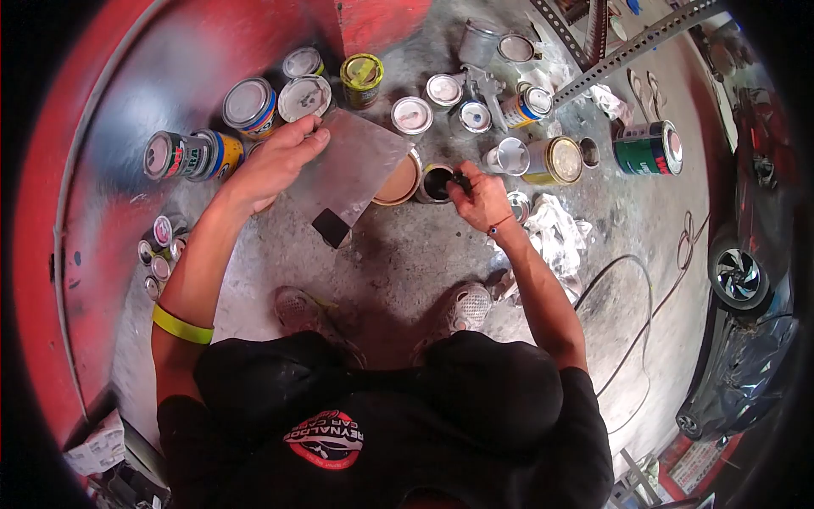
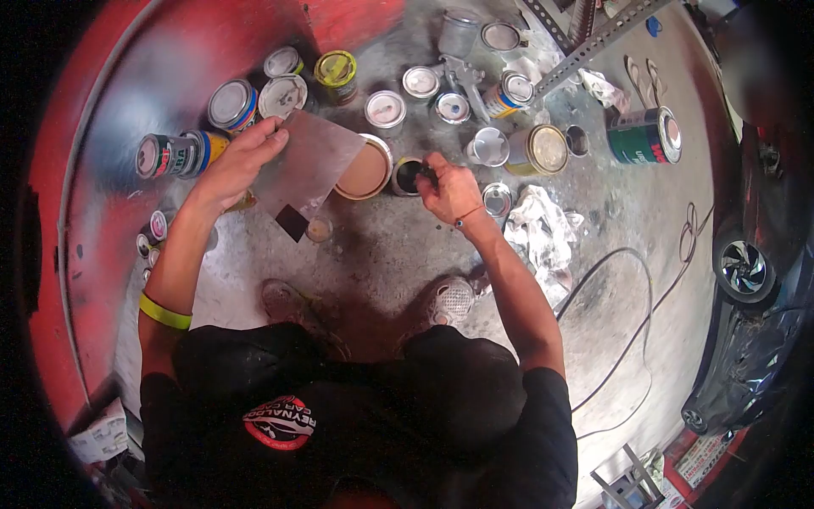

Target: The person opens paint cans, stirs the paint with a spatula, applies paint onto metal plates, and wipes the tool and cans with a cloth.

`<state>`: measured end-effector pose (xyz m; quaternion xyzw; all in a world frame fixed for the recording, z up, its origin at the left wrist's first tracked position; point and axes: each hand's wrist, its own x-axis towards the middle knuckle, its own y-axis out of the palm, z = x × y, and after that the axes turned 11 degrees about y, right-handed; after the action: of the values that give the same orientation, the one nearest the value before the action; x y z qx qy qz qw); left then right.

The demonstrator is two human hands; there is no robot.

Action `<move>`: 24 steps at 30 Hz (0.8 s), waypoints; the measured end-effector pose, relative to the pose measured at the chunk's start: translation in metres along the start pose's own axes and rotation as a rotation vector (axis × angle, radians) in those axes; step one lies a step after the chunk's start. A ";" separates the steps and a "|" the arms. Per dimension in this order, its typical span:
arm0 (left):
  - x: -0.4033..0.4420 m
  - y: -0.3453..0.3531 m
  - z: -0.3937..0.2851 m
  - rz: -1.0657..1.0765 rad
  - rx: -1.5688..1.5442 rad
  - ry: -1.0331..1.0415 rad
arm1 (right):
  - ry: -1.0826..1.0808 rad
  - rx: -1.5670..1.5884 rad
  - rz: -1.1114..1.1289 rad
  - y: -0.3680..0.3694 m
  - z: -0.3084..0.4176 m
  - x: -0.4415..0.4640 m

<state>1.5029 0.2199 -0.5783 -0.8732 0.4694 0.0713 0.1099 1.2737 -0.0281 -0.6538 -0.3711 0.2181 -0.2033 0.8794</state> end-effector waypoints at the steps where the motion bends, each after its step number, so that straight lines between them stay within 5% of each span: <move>1: 0.000 0.000 -0.003 0.022 0.007 0.016 | 0.057 -0.056 0.031 -0.002 0.002 0.001; 5: 0.001 -0.002 -0.003 0.045 -0.007 -0.003 | -0.063 -0.038 -0.033 -0.001 0.002 0.003; 7: 0.000 0.002 -0.011 0.041 -0.005 0.007 | -0.346 -0.064 -0.113 0.010 -0.013 0.007; 11: 0.001 0.001 -0.006 0.029 -0.056 0.022 | -0.268 -0.162 0.034 0.015 -0.018 -0.001; 14: -0.001 0.004 -0.015 -0.098 -0.130 -0.034 | -0.120 0.021 -0.064 0.013 -0.012 -0.003; 17: 0.002 0.004 -0.018 0.038 -0.205 0.002 | -0.289 -0.202 -0.124 0.020 -0.024 -0.001; 19: 0.003 0.003 -0.010 0.047 -0.113 0.037 | -0.061 -0.044 -0.081 0.016 -0.010 -0.006; 21: 0.003 0.003 -0.003 0.047 -0.101 0.034 | -0.176 0.035 -0.218 0.014 -0.008 -0.003; 24: 0.004 0.006 -0.005 0.063 -0.094 0.033 | -0.094 -0.065 0.004 0.013 -0.013 -0.001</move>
<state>1.5006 0.2122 -0.5755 -0.8632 0.4947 0.0821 0.0587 1.2681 -0.0269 -0.6714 -0.4084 0.1840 -0.1769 0.8764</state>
